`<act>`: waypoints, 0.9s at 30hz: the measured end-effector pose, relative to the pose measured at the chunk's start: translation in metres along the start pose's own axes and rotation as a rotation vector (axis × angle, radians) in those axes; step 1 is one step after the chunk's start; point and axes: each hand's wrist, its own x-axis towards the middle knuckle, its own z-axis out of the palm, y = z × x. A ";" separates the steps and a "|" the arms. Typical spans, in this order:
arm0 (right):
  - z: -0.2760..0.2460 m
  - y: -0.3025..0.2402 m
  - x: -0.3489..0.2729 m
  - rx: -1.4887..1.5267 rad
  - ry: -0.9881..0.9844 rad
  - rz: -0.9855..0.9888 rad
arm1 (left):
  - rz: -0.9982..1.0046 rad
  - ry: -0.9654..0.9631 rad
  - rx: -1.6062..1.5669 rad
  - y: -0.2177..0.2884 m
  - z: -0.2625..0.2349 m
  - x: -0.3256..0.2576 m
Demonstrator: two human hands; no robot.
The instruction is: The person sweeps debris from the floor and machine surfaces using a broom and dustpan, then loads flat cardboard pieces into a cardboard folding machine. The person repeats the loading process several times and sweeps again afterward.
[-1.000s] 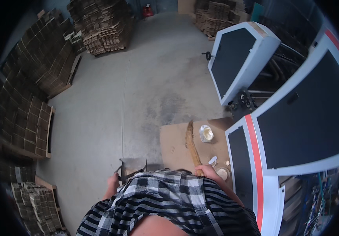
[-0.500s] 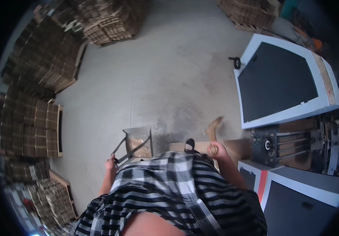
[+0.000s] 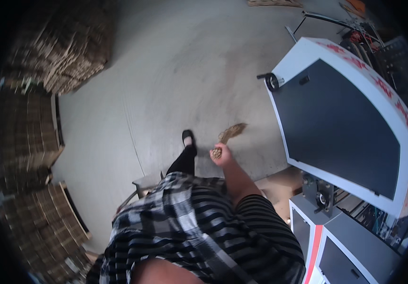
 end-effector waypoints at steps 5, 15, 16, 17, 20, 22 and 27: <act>0.146 -0.021 0.084 0.248 -0.037 -0.235 | 0.149 -0.146 0.225 0.269 0.068 -0.048; 0.403 -0.208 0.207 0.674 -0.016 -0.354 | 0.351 -0.234 0.148 0.574 0.204 -0.033; 0.419 -0.228 0.212 0.716 -0.016 -0.371 | 0.357 -0.249 0.133 0.605 0.221 -0.030; 0.420 -0.247 0.223 0.713 -0.255 -0.420 | 0.416 -0.303 0.089 0.638 0.242 -0.027; 0.442 -0.324 0.259 0.757 -0.574 -0.503 | 0.406 -0.318 0.072 0.738 0.302 -0.015; 0.471 -0.372 0.246 0.896 -0.158 -0.396 | 0.407 -0.316 -0.006 0.804 0.346 -0.040; 0.523 -0.493 0.223 0.928 0.048 -0.505 | 0.382 -0.348 0.172 0.919 0.449 -0.021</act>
